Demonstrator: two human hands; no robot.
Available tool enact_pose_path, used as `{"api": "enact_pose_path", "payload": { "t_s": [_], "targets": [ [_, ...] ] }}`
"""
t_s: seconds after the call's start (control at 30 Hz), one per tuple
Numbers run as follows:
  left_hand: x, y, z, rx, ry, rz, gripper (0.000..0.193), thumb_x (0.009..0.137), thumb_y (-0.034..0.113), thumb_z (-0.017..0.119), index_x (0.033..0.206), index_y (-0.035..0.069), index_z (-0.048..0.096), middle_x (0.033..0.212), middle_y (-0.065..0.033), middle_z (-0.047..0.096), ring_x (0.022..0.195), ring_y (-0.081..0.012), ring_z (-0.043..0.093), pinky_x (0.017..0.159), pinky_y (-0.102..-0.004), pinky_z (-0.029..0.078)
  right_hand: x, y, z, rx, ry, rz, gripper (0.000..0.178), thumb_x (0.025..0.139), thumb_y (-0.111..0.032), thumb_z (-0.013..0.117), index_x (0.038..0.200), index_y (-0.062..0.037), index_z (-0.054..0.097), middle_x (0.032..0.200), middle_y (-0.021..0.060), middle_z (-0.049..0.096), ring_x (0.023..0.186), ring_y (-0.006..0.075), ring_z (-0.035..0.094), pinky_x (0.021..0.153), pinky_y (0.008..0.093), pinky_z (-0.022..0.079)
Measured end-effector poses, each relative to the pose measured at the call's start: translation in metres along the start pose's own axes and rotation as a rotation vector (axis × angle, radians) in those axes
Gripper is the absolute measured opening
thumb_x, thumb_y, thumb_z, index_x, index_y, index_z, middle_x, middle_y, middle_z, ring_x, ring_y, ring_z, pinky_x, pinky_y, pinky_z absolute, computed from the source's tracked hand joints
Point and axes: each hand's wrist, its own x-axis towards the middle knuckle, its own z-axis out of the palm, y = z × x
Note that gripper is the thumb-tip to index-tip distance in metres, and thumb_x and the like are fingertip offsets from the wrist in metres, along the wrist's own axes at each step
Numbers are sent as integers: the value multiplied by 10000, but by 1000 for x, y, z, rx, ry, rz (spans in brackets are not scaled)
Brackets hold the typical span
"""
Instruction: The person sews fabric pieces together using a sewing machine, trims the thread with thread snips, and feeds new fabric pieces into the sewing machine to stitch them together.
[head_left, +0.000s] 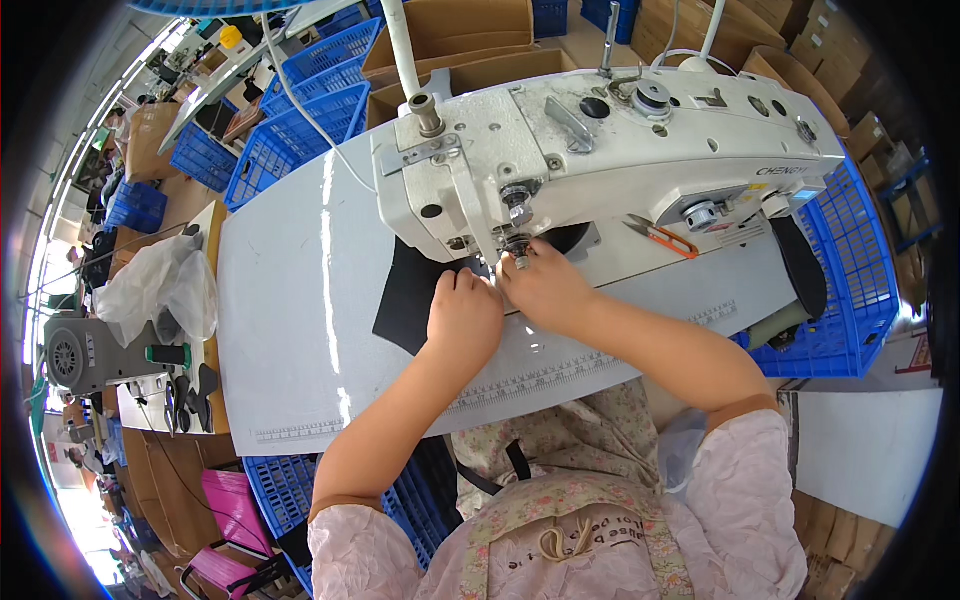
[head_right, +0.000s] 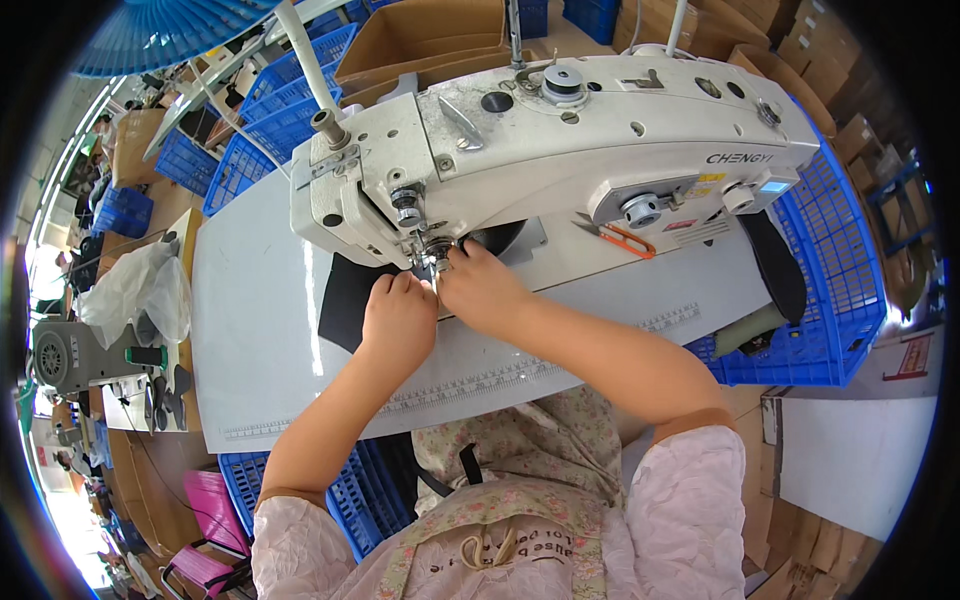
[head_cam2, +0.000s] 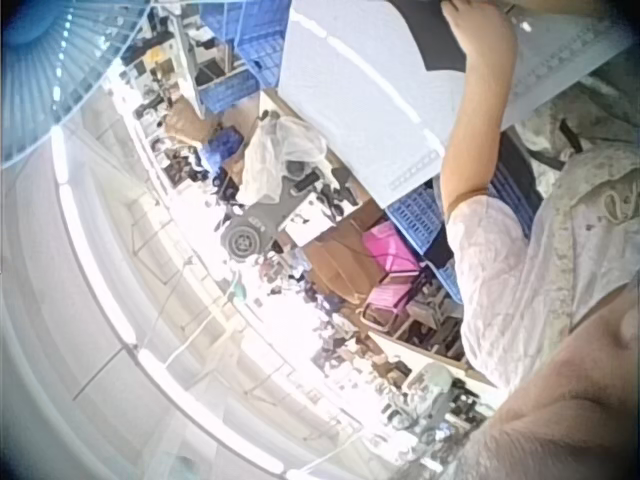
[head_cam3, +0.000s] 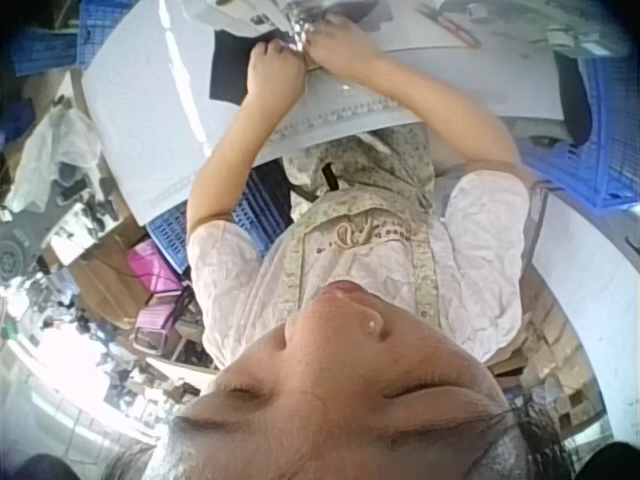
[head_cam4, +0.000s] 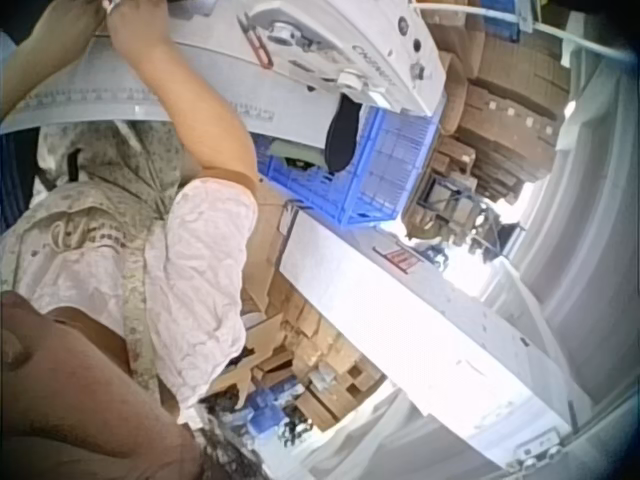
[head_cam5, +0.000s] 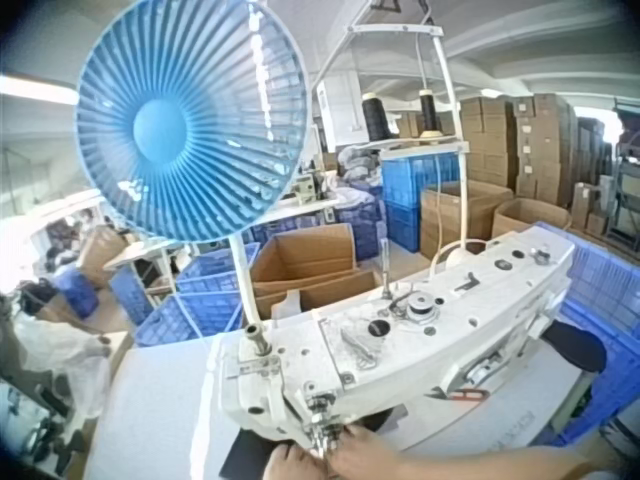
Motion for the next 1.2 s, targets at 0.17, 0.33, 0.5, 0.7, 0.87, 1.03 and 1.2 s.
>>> {"api": "enact_pose_path", "payload": {
  "t_s": [0.17,0.33,0.5,0.7,0.87,1.03,1.2],
  "targets": [
    [5,1,-1,10,-8,-16,172,717,120,602,837,11,661,794,-92,631,857,-234,590,797,-348,423,4,-3,-1,14,-87,26,210,790,-152,580,937,-38,678,882,71,616,814,226,632,888,389,445],
    [0,3,5,62,21,-47,231,761,122,573,939,-2,654,914,-117,637,978,-250,587,939,-377,415,2,-7,10,-38,-53,26,181,777,-155,584,899,-67,685,904,63,616,897,220,613,888,396,442],
    [-27,-1,-6,133,167,-103,415,797,166,569,1163,-26,607,1185,-140,615,1219,-264,516,1110,-423,323,-17,17,-19,-38,220,55,190,764,-171,608,912,-78,681,908,44,651,987,215,570,861,372,401],
    [-40,-1,-30,154,62,-73,397,798,156,563,1135,-37,644,1176,-162,646,1202,-275,554,1116,-451,329,-23,22,-31,-73,17,84,165,750,-176,609,845,-78,702,925,43,625,1016,221,554,820,351,418],
    [-30,10,-38,117,-43,-55,345,781,142,568,1061,-36,660,1062,-173,671,1099,-283,601,1063,-436,376,-5,-10,-51,-36,-168,-246,135,754,-170,611,743,-85,714,913,60,622,1012,244,571,810,363,446],
    [-29,9,-36,98,-76,-25,346,778,147,577,1059,-36,661,1035,-161,673,1073,-280,606,1041,-435,392,-1,12,-26,229,-3,-212,121,780,-164,579,753,-102,679,856,86,664,928,246,621,788,356,441],
    [-35,5,-33,82,-59,-23,341,777,140,578,1058,-34,662,1024,-157,673,1073,-282,605,1037,-437,394,1,10,-32,172,-144,-155,104,783,-173,567,723,-111,625,758,57,666,836,220,646,803,360,436]
  ]
}}
